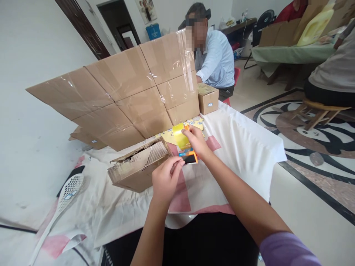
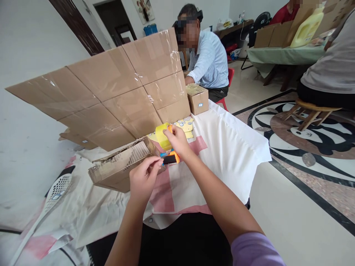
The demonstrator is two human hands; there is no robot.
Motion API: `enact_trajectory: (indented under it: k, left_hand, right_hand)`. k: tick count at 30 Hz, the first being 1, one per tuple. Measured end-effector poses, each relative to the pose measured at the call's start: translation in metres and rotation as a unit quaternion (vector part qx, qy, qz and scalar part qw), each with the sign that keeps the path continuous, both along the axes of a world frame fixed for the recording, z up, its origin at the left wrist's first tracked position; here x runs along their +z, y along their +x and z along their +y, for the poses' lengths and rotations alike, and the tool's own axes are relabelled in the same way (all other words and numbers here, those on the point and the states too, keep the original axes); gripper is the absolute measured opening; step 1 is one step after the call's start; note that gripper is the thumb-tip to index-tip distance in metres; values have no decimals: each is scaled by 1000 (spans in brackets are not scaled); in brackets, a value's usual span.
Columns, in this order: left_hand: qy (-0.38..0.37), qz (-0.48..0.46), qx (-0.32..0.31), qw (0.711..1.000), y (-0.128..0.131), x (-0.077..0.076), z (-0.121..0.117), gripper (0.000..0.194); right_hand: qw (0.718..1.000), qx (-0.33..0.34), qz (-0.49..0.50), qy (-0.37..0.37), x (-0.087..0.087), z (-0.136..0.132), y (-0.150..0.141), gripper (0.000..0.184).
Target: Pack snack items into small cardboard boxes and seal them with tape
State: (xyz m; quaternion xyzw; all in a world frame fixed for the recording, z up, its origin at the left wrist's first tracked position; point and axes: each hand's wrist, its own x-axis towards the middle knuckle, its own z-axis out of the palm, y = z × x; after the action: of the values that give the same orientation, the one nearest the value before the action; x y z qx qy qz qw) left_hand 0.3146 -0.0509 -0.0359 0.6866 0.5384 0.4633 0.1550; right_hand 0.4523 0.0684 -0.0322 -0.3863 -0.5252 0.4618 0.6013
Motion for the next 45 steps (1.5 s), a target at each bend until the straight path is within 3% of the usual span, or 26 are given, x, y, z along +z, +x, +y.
enact_trajectory:
  k: [2, 5, 10, 16, 24, 33, 42, 45]
  left_hand:
    - [-89, -148, -32, 985, 3, 3, -1, 34]
    - [-215, -304, -62, 926, 6, 7, -5, 59]
    - [-327, -325, -71, 884, 6, 10, -9, 69]
    - [-373, -334, -74, 863, 10, 13, -9, 66]
    - [-385, -375, -70, 841, 24, 14, -8, 60]
    - [-299, -398, -61, 865, 26, 12, -9, 40]
    - [-241, -395, -61, 885, 29, 30, -12, 35]
    - [-248, -391, -63, 884, 27, 31, -10, 34]
  right_hand:
    - [1000, -6, 6, 22, 0, 0, 1, 34]
    - [998, -22, 22, 58, 1, -2, 1, 34]
    - [995, -27, 44, 89, 7, -7, 5, 35]
    - [993, -3, 92, 79, 11, -12, 6, 38]
    - [990, 3, 59, 129, 11, -15, 7, 42]
    - [992, -44, 52, 109, 19, -21, 6, 41]
    - [990, -40, 58, 120, 19, -21, 10, 50]
    - [990, -48, 70, 109, 19, -21, 9, 52]
